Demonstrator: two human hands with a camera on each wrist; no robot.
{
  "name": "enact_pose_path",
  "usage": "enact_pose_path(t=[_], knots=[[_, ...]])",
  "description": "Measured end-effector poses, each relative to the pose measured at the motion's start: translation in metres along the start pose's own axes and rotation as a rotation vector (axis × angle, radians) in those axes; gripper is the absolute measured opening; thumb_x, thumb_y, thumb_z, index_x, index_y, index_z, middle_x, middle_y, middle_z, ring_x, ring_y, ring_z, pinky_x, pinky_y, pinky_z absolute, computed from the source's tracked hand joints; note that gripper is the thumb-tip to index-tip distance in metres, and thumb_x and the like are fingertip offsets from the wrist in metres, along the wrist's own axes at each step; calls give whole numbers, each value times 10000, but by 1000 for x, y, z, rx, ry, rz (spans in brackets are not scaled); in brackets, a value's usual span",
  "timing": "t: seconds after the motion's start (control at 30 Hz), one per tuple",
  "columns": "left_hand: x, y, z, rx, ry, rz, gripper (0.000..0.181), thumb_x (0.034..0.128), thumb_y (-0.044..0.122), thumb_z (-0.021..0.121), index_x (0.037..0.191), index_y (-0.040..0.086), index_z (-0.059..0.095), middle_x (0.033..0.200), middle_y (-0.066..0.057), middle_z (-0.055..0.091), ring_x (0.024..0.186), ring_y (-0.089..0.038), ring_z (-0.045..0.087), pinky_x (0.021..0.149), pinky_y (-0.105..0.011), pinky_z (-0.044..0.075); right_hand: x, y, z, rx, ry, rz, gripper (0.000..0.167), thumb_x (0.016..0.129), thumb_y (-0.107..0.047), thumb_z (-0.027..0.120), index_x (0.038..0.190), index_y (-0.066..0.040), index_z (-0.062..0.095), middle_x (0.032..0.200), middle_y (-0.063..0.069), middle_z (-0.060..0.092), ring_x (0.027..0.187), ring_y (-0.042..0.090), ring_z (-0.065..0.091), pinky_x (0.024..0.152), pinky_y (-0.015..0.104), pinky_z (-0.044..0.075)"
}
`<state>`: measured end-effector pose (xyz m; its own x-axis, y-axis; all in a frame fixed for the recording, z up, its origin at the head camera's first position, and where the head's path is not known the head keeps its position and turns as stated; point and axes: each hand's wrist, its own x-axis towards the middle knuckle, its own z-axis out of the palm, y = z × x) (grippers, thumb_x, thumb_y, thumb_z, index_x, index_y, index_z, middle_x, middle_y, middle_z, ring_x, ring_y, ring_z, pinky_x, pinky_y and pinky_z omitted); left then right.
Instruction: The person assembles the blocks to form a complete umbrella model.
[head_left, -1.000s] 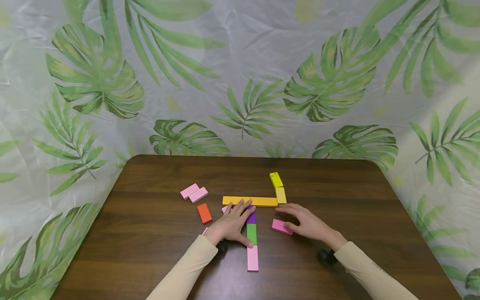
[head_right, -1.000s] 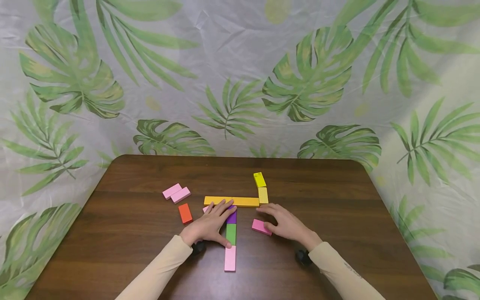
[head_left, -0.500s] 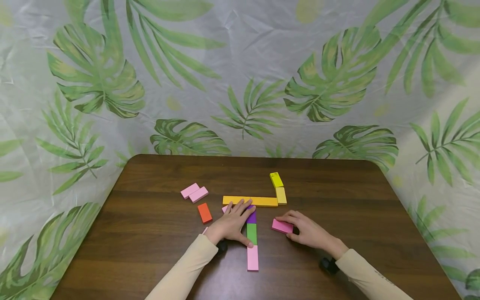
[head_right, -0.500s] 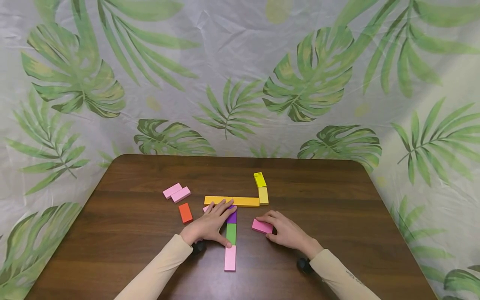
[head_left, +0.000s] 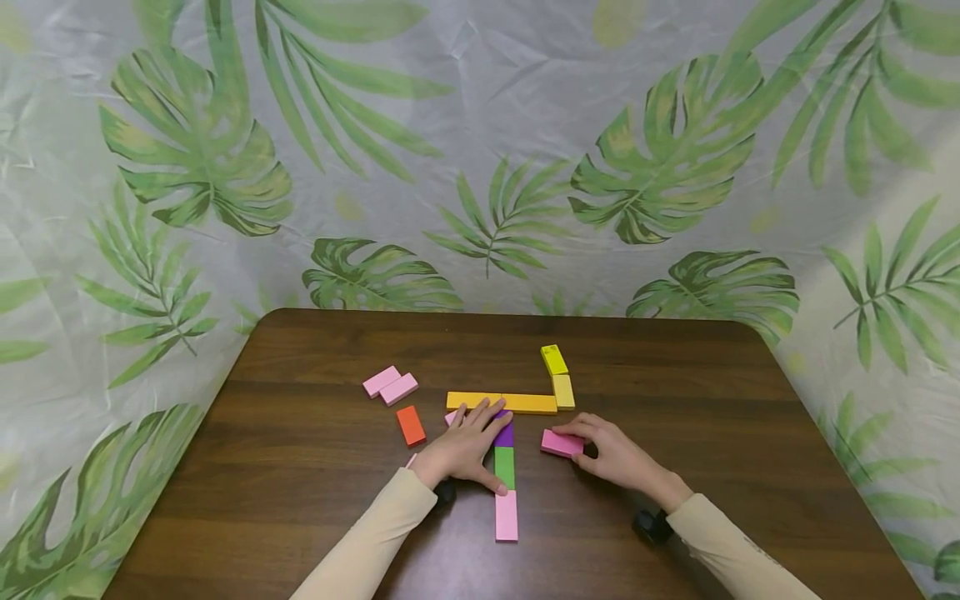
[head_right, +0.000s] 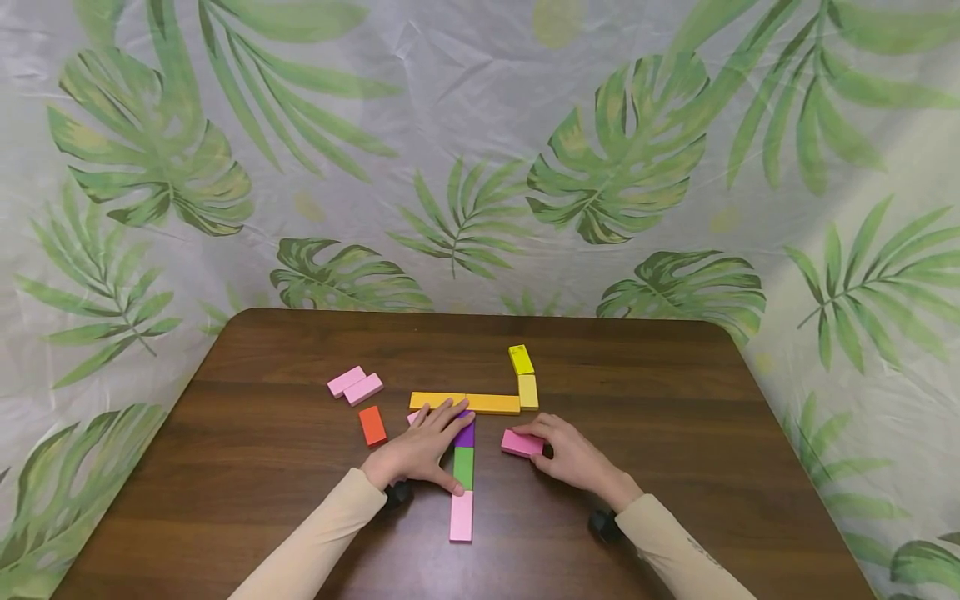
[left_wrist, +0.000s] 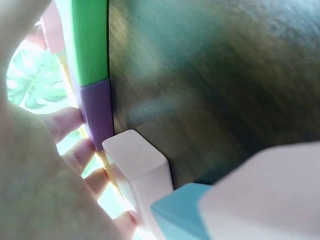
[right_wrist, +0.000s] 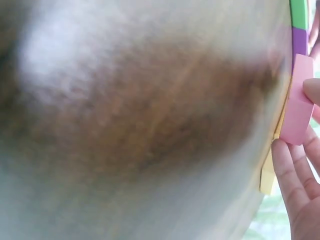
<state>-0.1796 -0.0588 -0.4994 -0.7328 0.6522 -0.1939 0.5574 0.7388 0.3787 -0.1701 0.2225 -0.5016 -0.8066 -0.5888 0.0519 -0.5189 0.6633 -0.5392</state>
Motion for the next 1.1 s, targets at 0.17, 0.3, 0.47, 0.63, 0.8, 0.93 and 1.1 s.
enact_pose_path(t=[0.17,0.3,0.47,0.63,0.8,0.93,1.1], knots=[[0,1,-1,0,-6,-3,1104,679,592,768,1525,116,241,1589,-83,109,1449,-290,46,1128,-522,16,6,2,-4,10,36,9,413,840,-72,690,1248,-91,631,1118,10,588,946,148,545,843,381,506],[-1,1,-2,-2,-5,-2,1103,679,590,768,1525,115,242,1589,-81,110,1449,-288,46,1127,-524,17,13,4,-7,-8,73,6,407,824,-55,694,1227,-74,643,1115,39,591,943,181,548,848,401,504],[0,0,-1,-3,-1,-4,1104,676,594,768,1525,122,244,1589,-77,114,1450,-282,45,1129,-519,18,23,9,-12,-16,112,13,402,810,-32,701,1209,-39,649,1075,62,592,923,209,552,833,407,504],[1,-1,1,1,-2,-9,1111,671,608,765,1526,128,243,1590,-71,114,1450,-275,45,1130,-515,20,35,15,-15,-13,141,27,420,802,-17,717,1216,-29,643,1049,60,584,904,211,542,821,406,508],[2,-2,2,5,-2,-5,1109,673,611,761,1526,130,242,1590,-71,111,1450,-275,43,1130,-514,20,48,21,-17,-9,182,12,426,796,-11,736,1212,-10,642,1027,75,585,862,211,536,792,402,505],[2,-1,2,6,3,0,1106,673,605,765,1525,128,245,1589,-74,112,1450,-275,43,1130,-517,23,60,25,-18,-14,195,25,412,804,-17,727,1206,7,642,1021,87,585,860,218,544,800,396,505],[2,-2,2,5,5,1,1106,674,606,767,1525,127,245,1589,-75,110,1451,-274,40,1130,-517,24,75,29,-19,-7,218,32,390,811,-11,716,1192,28,644,1022,112,589,859,235,556,775,404,503]])
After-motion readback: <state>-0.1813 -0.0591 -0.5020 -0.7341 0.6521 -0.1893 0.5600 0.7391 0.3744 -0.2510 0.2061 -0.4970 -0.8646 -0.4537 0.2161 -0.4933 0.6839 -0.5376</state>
